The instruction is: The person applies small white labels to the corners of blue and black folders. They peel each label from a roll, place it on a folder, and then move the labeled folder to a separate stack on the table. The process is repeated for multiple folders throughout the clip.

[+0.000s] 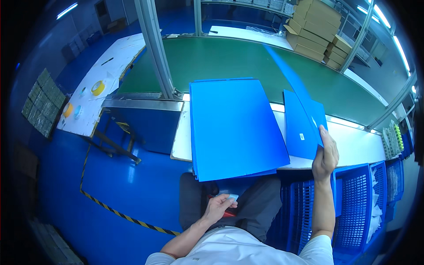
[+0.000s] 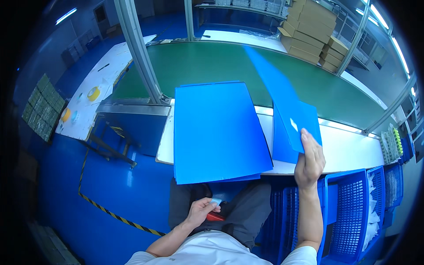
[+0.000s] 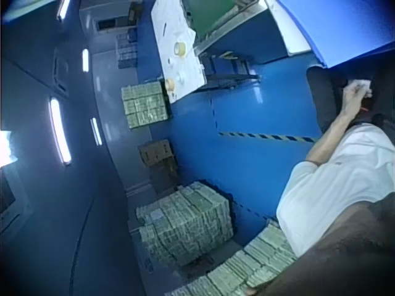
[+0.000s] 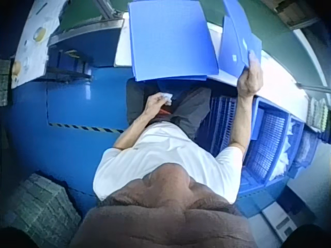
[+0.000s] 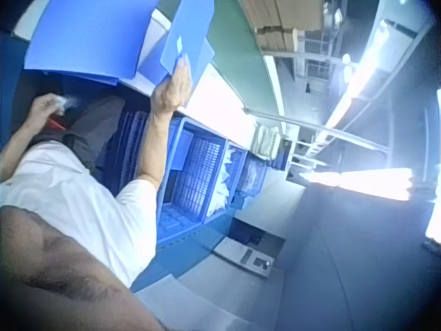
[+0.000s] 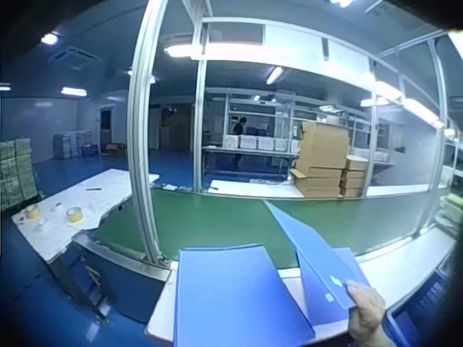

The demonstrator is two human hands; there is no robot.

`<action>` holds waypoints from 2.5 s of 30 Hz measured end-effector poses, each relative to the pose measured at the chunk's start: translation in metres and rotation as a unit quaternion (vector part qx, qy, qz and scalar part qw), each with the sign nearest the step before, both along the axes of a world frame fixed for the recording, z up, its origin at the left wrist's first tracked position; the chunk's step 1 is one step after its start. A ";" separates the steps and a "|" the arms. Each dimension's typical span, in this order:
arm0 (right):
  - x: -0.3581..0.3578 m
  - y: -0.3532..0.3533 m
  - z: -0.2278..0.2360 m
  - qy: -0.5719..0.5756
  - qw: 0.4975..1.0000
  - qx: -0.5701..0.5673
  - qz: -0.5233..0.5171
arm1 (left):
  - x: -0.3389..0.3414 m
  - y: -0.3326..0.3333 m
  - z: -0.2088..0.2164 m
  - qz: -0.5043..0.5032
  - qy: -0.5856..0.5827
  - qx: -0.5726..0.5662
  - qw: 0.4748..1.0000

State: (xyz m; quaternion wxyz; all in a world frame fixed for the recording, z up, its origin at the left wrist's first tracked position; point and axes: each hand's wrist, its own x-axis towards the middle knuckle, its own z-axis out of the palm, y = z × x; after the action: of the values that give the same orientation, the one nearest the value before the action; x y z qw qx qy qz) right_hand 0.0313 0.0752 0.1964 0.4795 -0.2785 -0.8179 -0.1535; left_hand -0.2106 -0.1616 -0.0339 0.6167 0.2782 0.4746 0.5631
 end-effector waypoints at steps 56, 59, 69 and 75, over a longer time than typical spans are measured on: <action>-0.166 -0.058 -0.029 -0.244 0.910 -0.258 0.214 | 0.001 -0.020 0.001 -0.029 -0.033 -0.018 0.999; -0.159 -0.066 -0.013 -0.324 0.882 -0.247 0.236 | -0.004 -0.021 0.000 -0.036 -0.001 -0.009 0.999; -0.107 -0.057 -0.005 -0.220 0.950 -0.099 0.200 | -0.008 -0.005 -0.012 -0.032 -0.035 0.012 0.999; -0.007 0.017 -0.013 -0.070 0.997 -0.011 -0.031 | 0.004 -0.002 -0.003 -0.029 -0.042 0.007 0.999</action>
State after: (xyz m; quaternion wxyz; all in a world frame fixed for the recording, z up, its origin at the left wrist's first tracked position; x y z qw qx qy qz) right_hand 0.0246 0.0919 0.1831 0.4125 -0.2973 -0.8424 -0.1782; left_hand -0.2067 -0.1635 -0.0371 0.6501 0.2726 0.4363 0.5593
